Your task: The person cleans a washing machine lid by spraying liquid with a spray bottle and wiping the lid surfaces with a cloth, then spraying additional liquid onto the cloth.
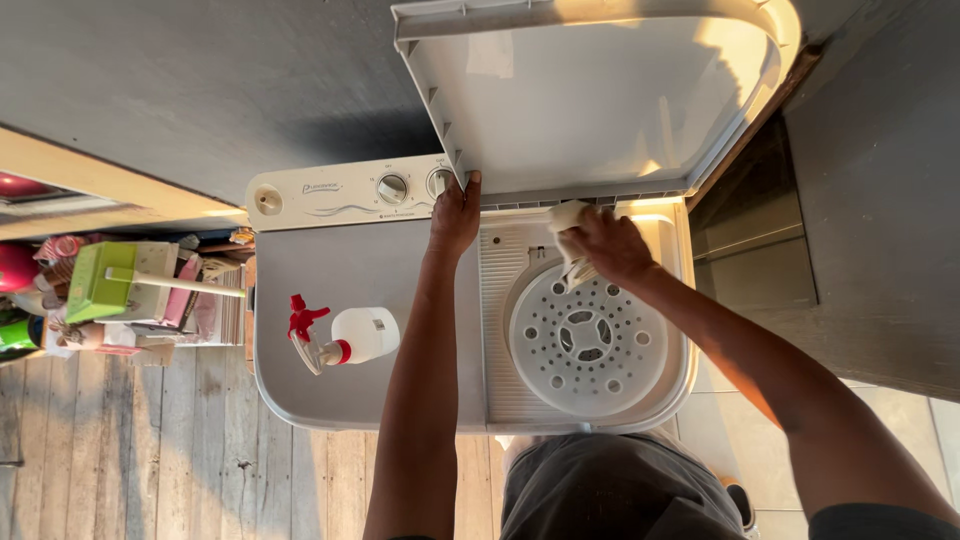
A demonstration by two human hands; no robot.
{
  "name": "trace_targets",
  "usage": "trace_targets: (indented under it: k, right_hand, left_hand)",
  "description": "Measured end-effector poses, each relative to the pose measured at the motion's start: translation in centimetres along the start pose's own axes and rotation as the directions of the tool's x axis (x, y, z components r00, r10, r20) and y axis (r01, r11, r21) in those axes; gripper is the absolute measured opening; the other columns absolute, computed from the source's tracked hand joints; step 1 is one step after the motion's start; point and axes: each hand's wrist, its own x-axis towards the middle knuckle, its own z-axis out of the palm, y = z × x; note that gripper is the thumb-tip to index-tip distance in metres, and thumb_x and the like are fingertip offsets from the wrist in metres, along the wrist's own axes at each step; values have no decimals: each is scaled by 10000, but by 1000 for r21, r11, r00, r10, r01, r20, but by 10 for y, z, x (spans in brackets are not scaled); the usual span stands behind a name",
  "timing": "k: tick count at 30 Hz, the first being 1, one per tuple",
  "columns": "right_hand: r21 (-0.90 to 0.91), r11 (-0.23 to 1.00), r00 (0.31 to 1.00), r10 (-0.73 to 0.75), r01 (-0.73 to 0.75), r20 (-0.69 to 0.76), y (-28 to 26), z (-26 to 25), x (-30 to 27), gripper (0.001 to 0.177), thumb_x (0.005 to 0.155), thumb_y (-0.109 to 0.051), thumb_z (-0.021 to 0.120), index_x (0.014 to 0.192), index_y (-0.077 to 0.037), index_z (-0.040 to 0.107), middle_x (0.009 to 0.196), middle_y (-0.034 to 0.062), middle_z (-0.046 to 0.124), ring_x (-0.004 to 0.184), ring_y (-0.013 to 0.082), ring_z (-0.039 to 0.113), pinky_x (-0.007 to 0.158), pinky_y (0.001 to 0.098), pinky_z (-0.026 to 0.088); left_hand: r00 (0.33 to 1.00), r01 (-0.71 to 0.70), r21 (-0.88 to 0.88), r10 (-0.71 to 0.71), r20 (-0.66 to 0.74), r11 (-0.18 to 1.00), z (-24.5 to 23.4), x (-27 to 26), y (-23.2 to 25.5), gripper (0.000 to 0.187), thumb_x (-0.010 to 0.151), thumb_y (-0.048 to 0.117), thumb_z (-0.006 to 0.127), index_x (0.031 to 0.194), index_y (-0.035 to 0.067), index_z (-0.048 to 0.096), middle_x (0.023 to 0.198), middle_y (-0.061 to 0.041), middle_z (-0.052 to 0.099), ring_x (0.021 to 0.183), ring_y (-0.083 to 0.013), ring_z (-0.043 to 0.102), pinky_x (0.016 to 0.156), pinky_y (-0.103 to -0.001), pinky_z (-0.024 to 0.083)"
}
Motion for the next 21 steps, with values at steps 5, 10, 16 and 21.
trace_targets:
  k: [5, 10, 16, 21]
  right_hand:
    - [166, 983, 995, 90, -84, -29, -16, 14, 26, 412, 1150, -346, 448, 1415, -42, 531, 1222, 146, 578, 956, 230, 689, 788, 344, 657]
    - [-304, 947, 887, -224, 101, -404, -76, 26, 67, 493, 862, -289, 681, 1301, -77, 602, 1122, 107, 593, 970, 210, 674, 742, 321, 625]
    - [630, 769, 940, 285, -108, -187, -47, -27, 25, 300, 966, -341, 674, 1202, -158, 637, 1049, 103, 667, 826, 192, 635, 557, 289, 499]
    - [40, 969, 692, 203, -243, -692, -13, -104, -41, 342, 847, -83, 774, 1118, -269, 681, 1164, 70, 603, 968, 169, 673, 579, 254, 556]
  left_hand:
    - [999, -30, -34, 29, -38, 999, 1, -1, 0, 571, 1059, 526, 359, 1355, 67, 527, 1082, -247, 738, 1048, -487, 663, 880, -558, 524]
    - [999, -14, 1, 14, -35, 1000, 3, 6, -5, 538, 1059, 498, 380, 1342, 64, 526, 1060, -263, 725, 1026, -506, 650, 869, -575, 506]
    - [983, -155, -5, 154, -102, 988, 9, 6, -16, 518, 1079, 475, 399, 1351, 52, 527, 1081, -263, 721, 1012, -500, 644, 838, -567, 504]
    - [978, -169, -214, 137, -157, 962, -18, -7, 36, 555, 1074, 518, 427, 1336, 45, 545, 859, -181, 688, 711, -271, 599, 677, -436, 519]
